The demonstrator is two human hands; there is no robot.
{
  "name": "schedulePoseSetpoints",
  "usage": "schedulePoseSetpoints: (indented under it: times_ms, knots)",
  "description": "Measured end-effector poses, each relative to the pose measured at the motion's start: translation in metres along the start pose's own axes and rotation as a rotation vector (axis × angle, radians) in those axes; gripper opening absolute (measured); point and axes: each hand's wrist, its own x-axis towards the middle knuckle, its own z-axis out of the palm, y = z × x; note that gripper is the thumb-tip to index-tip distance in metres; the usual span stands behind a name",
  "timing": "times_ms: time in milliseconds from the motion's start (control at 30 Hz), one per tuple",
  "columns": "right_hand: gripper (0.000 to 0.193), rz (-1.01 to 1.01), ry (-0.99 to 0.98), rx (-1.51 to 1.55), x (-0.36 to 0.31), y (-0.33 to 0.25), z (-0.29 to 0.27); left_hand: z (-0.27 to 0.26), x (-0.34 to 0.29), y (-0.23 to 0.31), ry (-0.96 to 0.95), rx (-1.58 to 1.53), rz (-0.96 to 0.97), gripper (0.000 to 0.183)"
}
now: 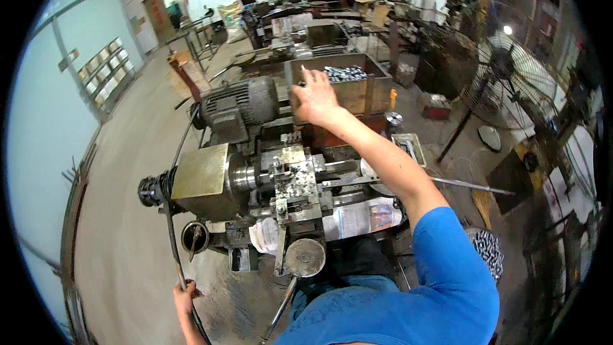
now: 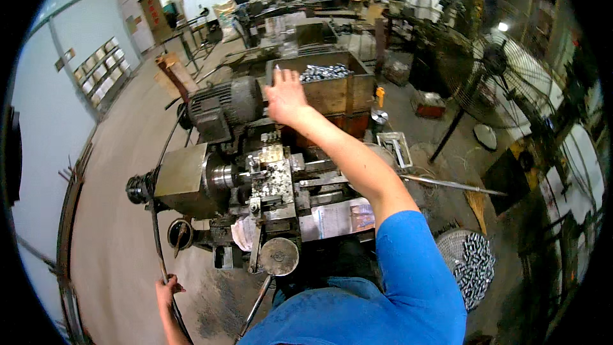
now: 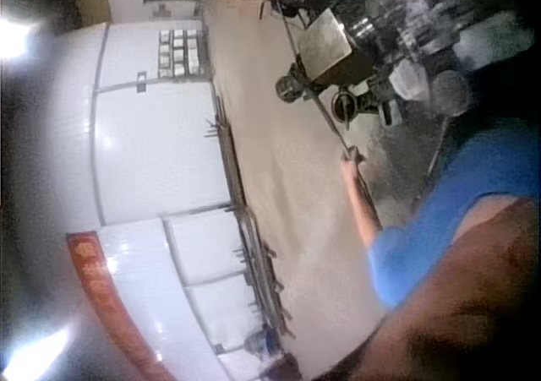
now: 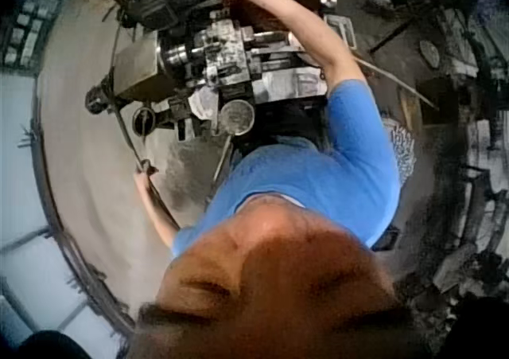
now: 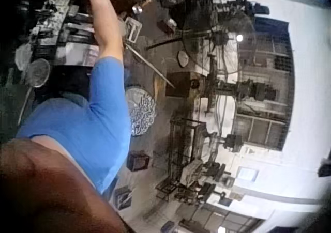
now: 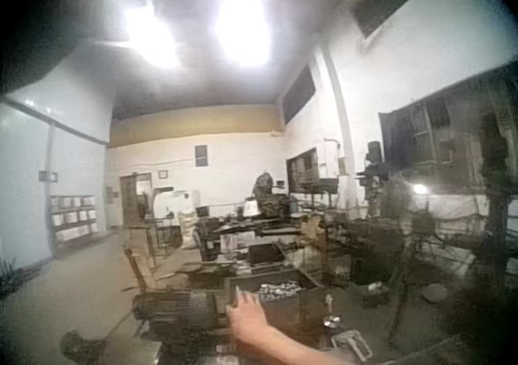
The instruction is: The person operates a manual lathe machine by moving levers to process metal components. They pick up individual metal pieces from a container and place them into a circular bin after processing.
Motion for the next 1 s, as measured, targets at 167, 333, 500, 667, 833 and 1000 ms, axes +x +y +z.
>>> schedulePoseSetpoints:
  times_ms: [167, 333, 500, 667, 833, 1000]
  knots:
    - [0.043, -0.071, -0.166, 0.694, -0.077, -0.057, -0.061, -0.019, -0.015, -0.016, 0.039, 0.071, -0.083, 0.032]
    - [0.036, 0.381, -0.377, 0.812, -0.285, -0.055, -0.071, 0.032, -0.049, 0.037, -0.043, 0.176, -0.164, 0.032]
    - [0.041, 0.966, -0.656, 0.324, -0.454, 0.003, -0.177, 0.043, -0.049, 0.054, -0.037, 0.153, -0.129, 0.028]
    - [0.031, 1.451, -0.964, -0.383, -0.559, 0.082, -0.246, -0.010, -0.003, -0.004, -0.039, 0.172, -0.282, 0.025]
    - [0.051, 1.754, -0.849, -0.532, -0.668, 0.154, -0.292, -0.005, 0.010, -0.006, -0.014, 0.176, -0.311, 0.024]
    - [0.034, 1.827, -0.557, -0.642, -0.673, 0.169, -0.328, -0.010, 0.011, -0.010, 0.029, 0.187, -0.351, 0.024]
